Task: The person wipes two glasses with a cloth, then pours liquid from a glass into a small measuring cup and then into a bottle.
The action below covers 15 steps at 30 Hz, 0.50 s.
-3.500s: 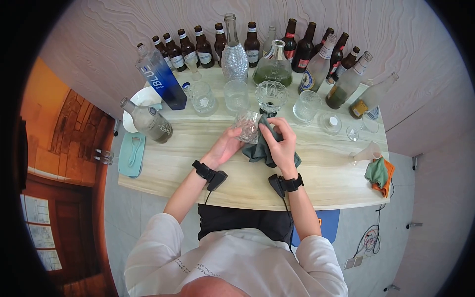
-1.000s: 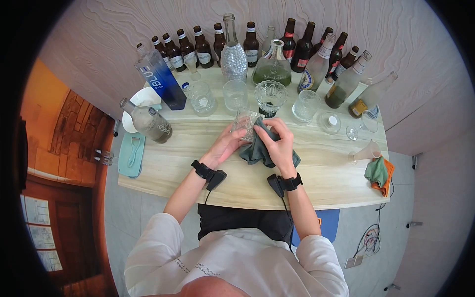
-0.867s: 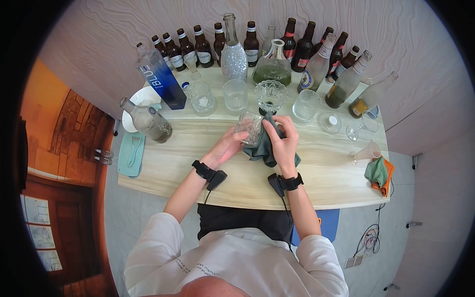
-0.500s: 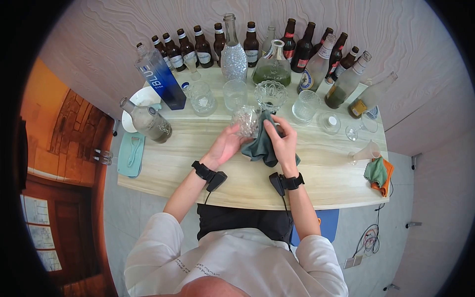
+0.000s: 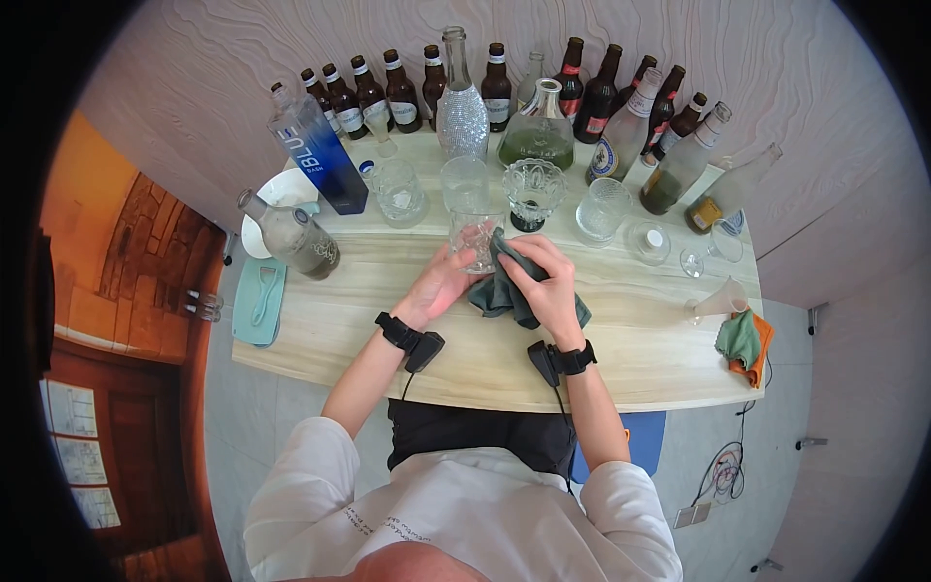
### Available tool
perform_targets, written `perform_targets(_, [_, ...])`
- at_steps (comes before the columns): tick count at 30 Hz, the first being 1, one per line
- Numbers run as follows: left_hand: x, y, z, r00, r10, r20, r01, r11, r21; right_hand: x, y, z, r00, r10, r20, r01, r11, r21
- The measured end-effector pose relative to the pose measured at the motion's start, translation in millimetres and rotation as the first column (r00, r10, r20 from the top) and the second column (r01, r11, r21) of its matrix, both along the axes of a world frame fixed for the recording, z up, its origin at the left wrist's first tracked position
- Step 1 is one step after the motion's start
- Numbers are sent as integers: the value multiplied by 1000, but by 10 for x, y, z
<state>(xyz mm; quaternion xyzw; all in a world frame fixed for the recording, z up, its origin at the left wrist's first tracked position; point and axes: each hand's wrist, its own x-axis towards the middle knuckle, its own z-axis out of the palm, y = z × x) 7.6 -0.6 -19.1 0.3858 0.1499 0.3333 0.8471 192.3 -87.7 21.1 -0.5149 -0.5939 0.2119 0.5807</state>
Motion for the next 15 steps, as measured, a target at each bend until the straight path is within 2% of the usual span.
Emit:
perform_targets(3, [18, -15, 35, 999, 13, -36, -10, 998, 67, 20, 34, -65, 995, -96, -30, 97, 995, 29])
perform_targets(6, [24, 11, -50, 992, 1, -124, 19, 986, 166, 55, 42, -103, 977, -179, -117, 178, 984, -22])
perform_targets(9, [24, -4, -47, 985, -108, -135, 129, 979, 158, 85, 63, -112, 963, -196, -186, 197, 980, -15])
perform_targets(13, [82, -87, -12, 994, -108, -35, 109, 994, 13, 82, 78, -100, 951, -193, -240, 194, 981, -21])
perform_targets(15, [74, -77, -36, 995, -102, 9, 103, 992, -79, 96, 94, -174, 962, -151, -227, 137, 987, -80])
